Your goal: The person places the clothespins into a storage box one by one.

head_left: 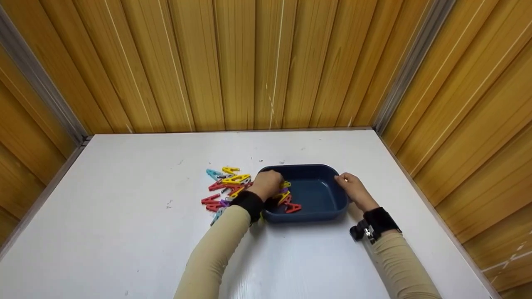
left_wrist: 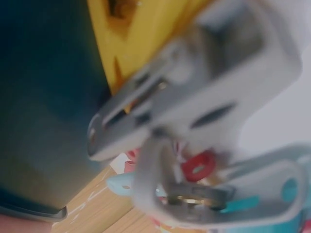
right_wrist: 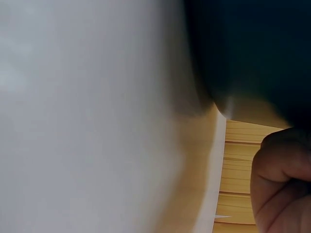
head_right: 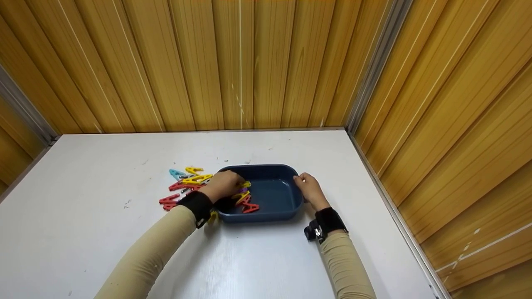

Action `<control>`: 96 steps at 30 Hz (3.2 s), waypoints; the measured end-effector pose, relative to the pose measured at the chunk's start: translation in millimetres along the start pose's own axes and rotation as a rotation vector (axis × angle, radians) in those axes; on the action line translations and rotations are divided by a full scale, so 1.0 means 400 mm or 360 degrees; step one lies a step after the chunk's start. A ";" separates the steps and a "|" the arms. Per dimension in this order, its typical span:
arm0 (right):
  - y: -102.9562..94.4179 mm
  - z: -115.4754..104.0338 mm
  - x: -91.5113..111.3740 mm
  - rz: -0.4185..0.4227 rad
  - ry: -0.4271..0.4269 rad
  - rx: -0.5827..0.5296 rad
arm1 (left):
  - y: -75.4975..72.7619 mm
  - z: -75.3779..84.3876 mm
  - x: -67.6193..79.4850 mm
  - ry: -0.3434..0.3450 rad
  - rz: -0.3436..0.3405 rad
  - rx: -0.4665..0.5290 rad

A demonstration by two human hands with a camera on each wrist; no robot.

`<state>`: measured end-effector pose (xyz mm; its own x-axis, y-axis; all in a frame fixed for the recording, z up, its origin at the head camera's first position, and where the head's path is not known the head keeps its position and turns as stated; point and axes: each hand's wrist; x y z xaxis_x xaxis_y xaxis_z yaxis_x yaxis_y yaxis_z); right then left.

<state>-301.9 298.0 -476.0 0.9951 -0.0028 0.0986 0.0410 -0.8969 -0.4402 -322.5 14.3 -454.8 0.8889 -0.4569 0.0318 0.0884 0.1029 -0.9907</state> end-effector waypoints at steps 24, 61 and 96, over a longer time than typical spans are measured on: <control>-0.005 0.008 0.004 0.0009 -0.0022 0.0009 | -0.103 -0.046 0.053 0.0288 0.0260 0.0450; 0.006 0.015 0.002 -0.0016 -0.0006 0.0012 | -0.085 -0.360 0.299 -0.0206 0.0058 0.0493; 0.008 0.010 0.007 0.0006 -0.0026 -0.0008 | -0.022 -0.379 0.313 -0.0172 -0.0051 0.0334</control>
<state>-298.8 296.9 -480.8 0.9966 0.0011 0.0825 0.0371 -0.8990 -0.4363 -280.2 -178.0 -462.1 0.9261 -0.3670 0.0880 0.1989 0.2764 -0.9402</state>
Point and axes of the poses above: each hand's wrist, its own x-axis away from the middle knuckle, its own y-axis out of the palm, z = x × y
